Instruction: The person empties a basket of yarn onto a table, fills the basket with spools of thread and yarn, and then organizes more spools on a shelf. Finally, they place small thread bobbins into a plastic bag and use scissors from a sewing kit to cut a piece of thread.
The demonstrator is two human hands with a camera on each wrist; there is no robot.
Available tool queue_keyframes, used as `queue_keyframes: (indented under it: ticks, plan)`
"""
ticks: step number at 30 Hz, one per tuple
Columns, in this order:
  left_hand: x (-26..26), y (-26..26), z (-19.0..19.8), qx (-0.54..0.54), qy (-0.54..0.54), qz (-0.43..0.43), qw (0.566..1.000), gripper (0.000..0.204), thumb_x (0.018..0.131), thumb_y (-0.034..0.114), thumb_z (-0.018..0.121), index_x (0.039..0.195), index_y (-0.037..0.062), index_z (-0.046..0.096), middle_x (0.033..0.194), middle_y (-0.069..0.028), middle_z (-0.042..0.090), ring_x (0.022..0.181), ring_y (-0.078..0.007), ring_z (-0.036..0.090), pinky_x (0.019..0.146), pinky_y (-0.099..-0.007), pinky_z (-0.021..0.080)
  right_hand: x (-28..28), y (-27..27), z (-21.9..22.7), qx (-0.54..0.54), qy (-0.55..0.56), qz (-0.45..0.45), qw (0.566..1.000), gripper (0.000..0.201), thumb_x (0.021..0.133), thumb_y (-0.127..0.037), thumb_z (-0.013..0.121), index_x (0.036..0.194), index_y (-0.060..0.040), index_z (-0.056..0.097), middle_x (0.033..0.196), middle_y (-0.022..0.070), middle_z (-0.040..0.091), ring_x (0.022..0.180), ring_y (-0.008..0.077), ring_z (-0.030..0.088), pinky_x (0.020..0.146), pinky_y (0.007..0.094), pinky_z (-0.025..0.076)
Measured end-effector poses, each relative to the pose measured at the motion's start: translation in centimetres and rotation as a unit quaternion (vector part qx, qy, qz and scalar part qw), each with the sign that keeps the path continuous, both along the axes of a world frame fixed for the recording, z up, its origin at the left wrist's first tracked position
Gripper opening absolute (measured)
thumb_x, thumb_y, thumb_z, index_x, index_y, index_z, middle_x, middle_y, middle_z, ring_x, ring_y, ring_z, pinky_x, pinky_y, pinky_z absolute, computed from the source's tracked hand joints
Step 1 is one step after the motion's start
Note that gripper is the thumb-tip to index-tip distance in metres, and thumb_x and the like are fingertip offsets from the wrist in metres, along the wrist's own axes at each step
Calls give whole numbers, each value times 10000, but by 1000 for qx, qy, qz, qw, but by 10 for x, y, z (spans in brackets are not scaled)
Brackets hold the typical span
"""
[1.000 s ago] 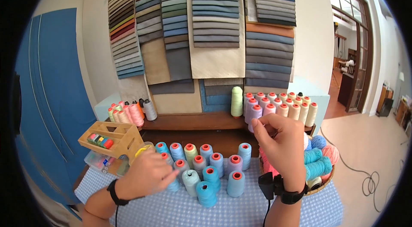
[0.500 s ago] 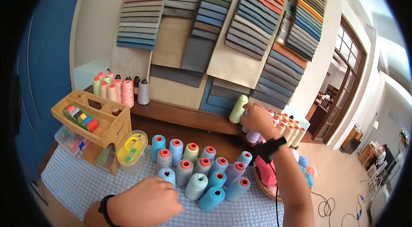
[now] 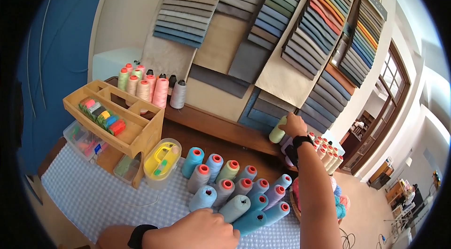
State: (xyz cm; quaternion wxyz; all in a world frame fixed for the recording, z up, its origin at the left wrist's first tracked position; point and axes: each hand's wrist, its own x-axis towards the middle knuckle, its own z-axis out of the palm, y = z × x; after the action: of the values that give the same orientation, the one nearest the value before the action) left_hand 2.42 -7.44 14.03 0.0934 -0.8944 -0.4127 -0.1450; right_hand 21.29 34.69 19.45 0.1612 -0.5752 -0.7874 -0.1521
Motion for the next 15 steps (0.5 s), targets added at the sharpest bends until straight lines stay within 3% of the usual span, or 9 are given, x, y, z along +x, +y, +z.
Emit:
queue_keyframes:
  ticks: [6,8,9,11,12,14,15]
  plan:
    - [-2,3,2,-11,-23,-22,999,119,772,114,649,711,90,748,723,-92,719,700,-234,714,574,-356,507,3,-29,4,52,42,85,994,479,721,-291,835,1076,-22,658,1008,257,715,992,419,693,861,488,554]
    - [-2,8,0,1,-11,-17,1000,116,789,111,639,798,68,746,756,-98,711,700,-250,699,577,-373,511,9,-53,12,83,75,104,988,481,716,-277,836,1067,-18,633,946,261,710,931,405,707,830,455,561]
    - [-4,10,0,1,-9,-20,1000,116,789,111,639,798,68,746,756,-98,711,700,-250,699,577,-373,511,12,-74,18,79,156,140,975,484,741,-255,822,1097,-19,596,916,248,709,886,363,715,806,424,564]
    - [-7,19,1,164,-108,-44,980,81,804,107,643,846,67,700,754,-89,665,674,-247,663,572,-370,509,27,-103,24,51,300,229,925,511,791,-198,789,1181,-31,504,900,198,699,841,270,706,779,361,560]
    - [-7,23,3,166,-107,-46,979,81,804,107,643,846,67,700,754,-89,665,674,-247,663,572,-370,509,40,-116,22,24,361,282,889,542,817,-163,772,1235,-43,448,914,161,691,841,219,688,776,329,552]
    - [-3,34,9,149,-179,30,972,244,869,174,711,1087,67,682,962,-112,656,870,-272,658,751,-397,548,48,-190,26,-62,483,359,796,628,842,-80,730,1345,-68,354,1033,111,660,931,183,654,813,311,541]
    - [0,38,12,151,-175,27,973,244,869,174,711,1087,67,682,962,-112,656,870,-272,658,751,-397,548,50,-223,25,-89,517,380,762,663,835,-65,731,1372,-74,341,1070,106,646,963,188,646,845,316,535]
